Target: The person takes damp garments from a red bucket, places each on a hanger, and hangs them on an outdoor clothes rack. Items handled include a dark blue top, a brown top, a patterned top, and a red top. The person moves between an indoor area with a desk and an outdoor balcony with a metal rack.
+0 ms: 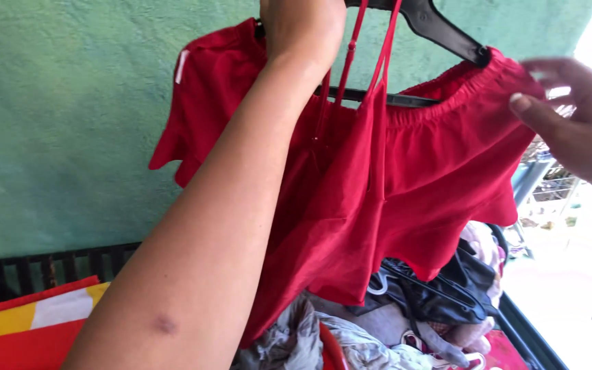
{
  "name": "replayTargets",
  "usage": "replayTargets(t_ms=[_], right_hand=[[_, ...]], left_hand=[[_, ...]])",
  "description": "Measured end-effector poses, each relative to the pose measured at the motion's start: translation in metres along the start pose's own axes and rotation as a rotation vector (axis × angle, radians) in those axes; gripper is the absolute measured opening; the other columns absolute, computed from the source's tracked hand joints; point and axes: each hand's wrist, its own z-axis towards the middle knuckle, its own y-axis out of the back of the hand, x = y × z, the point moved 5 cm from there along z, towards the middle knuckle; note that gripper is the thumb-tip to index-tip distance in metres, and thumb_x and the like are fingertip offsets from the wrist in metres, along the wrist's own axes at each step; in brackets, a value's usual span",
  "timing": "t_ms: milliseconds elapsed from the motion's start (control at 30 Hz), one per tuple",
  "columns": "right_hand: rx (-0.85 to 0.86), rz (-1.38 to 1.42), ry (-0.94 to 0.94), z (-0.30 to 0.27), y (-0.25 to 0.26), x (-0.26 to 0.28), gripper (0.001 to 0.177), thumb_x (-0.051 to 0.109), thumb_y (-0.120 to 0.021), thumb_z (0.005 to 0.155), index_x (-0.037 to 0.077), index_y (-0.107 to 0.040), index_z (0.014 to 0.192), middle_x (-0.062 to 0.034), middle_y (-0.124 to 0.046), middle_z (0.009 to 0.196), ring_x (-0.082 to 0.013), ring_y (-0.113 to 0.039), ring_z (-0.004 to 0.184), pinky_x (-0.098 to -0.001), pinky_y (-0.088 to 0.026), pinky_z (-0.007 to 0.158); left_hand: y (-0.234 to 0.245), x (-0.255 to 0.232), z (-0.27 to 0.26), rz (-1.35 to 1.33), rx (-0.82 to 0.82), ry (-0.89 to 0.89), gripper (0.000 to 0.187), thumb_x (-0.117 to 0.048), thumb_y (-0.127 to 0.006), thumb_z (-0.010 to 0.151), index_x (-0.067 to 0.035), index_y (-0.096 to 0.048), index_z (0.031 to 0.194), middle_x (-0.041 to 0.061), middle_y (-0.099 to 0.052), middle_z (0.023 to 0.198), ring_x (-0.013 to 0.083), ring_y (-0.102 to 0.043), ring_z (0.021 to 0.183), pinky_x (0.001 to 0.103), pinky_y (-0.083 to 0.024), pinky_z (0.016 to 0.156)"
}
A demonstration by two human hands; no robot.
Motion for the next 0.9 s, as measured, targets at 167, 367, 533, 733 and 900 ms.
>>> replayTargets(t_ms=[167,367,533,733,900], right_hand=[[-0.148,-0.226,0.179,-0.002,0.024,0.049,0.028,0.012,-0.057,0.111,-0.001,-0.067,0.134,-0.0223,-0.07,0.111,-0.0306,-0.07,0.097,-0.0404,-0.056,0.086],[-0.241,0.17,0.178,-0.021,0.039,0.049,0.022,0.012,-0.051,0.117,-0.001,-0.065,0.129,-0.014,-0.07,0.107,-0.0168,-0.069,0.097,-0.0274,-0.058,0.091],[-0.332,0.095,0.092,-0.044,0.04,0.08,0.026,0.015,-0.054,0.113,0.0,-0.065,0.131,-0.0139,-0.07,0.107,-0.0176,-0.068,0.097,-0.0292,-0.056,0.087],[-0.297,-0.08,0.145,-0.052,0.064,0.058,0.032,0.018,-0.049,0.114,-0.001,-0.061,0.138,-0.0144,-0.07,0.109,-0.0198,-0.069,0.097,-0.0303,-0.057,0.086],[-0.288,-0.09,-0.071,-0.063,0.072,0.061,0.026,0.02,-0.056,0.111,0.001,-0.071,0.121,-0.0151,-0.072,0.097,-0.0208,-0.071,0.084,-0.0338,-0.059,0.079]], left_hand=[[-0.024,-0.036,-0.004,0.034,-0.083,-0.121,0.022,-0.02,-0.06,0.088,-0.006,-0.072,0.074,0.017,-0.073,0.068,0.0396,-0.07,0.065,0.054,-0.053,0.064],[-0.033,-0.07,-0.021,0.027,-0.15,-0.209,0.016,-0.015,-0.063,0.085,-0.008,-0.07,0.072,0.016,-0.07,0.068,0.0354,-0.07,0.067,0.051,-0.053,0.065],[-0.014,-0.089,-0.03,-0.067,-0.268,-0.237,0.015,-0.014,-0.065,0.089,-0.006,-0.068,0.077,0.012,-0.068,0.068,0.0352,-0.066,0.065,0.051,-0.049,0.062],[-0.018,-0.093,-0.038,-0.182,-0.202,-0.195,0.016,-0.017,-0.066,0.095,-0.007,-0.068,0.082,0.009,-0.068,0.07,0.0335,-0.067,0.068,0.05,-0.048,0.067],[-0.005,-0.112,-0.058,-0.312,-0.224,-0.141,0.017,-0.028,-0.067,0.098,-0.011,-0.069,0.093,0.006,-0.071,0.081,0.0314,-0.068,0.078,0.051,-0.047,0.072]])
